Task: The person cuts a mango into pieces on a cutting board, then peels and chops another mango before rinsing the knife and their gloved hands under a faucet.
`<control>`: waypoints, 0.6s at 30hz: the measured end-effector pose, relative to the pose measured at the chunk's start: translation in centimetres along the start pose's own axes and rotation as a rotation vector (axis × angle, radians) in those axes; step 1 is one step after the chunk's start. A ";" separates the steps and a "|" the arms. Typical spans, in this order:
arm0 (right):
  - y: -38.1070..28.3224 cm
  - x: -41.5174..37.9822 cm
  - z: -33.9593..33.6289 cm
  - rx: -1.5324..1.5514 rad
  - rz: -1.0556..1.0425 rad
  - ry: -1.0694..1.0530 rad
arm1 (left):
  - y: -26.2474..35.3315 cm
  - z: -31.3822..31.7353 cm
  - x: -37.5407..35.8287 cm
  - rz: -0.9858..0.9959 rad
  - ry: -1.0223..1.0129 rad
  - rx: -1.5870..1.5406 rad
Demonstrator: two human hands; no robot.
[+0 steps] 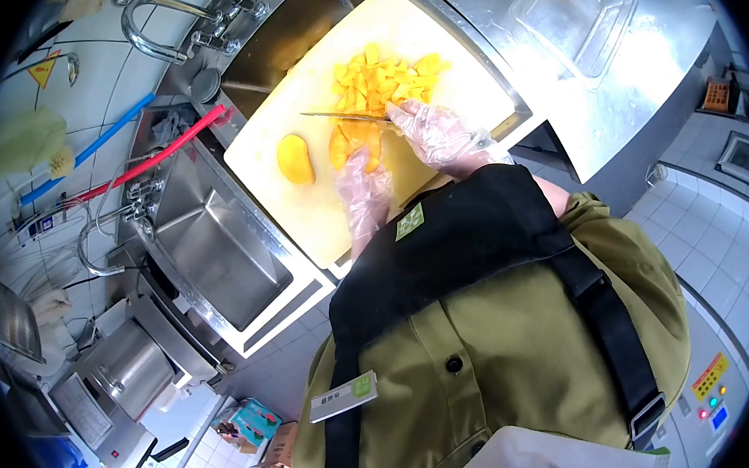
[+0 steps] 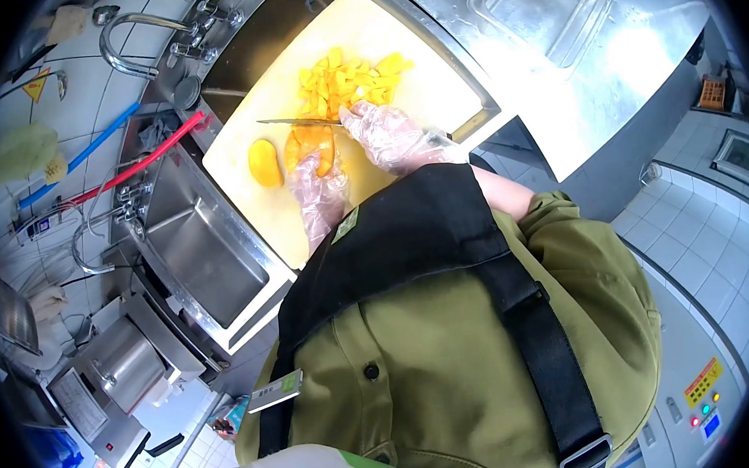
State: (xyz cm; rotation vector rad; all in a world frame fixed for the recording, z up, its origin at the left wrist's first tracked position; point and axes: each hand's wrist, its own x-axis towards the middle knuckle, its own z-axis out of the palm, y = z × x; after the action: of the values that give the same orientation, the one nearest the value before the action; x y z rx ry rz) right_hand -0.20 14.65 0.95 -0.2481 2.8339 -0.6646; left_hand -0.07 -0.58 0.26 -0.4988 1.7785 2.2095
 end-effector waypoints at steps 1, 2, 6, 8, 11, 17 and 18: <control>0.3 0.2 0.4 -0.043 0.003 0.040 | 0.6 0.4 -0.3 -0.050 0.022 -0.199; 0.8 0.4 1.1 -0.088 0.007 0.080 | 1.2 1.0 -0.6 -0.100 0.044 -0.399; 1.8 0.2 1.4 0.121 0.019 0.315 | 0.9 1.9 -0.3 -0.060 0.009 -0.828; 0.8 -0.8 1.2 0.058 -0.164 0.420 | 1.0 1.2 -0.2 0.125 -0.017 0.109; -0.1 -1.4 1.2 -0.010 -0.291 0.475 | 0.0 1.1 0.3 0.184 0.036 0.215; -2.2 -2.2 0.4 -0.139 -0.162 0.338 | -0.6 1.2 0.5 0.093 0.056 -0.003; -2.7 -1.8 -0.5 -0.059 -0.080 0.184 | -0.9 1.3 0.5 0.087 0.057 -0.028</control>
State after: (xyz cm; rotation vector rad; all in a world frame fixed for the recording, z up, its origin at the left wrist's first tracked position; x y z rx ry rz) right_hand 1.69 12.82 2.90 -0.3279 3.0366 -0.6512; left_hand -0.33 0.92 -0.51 -0.5041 1.8332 2.3029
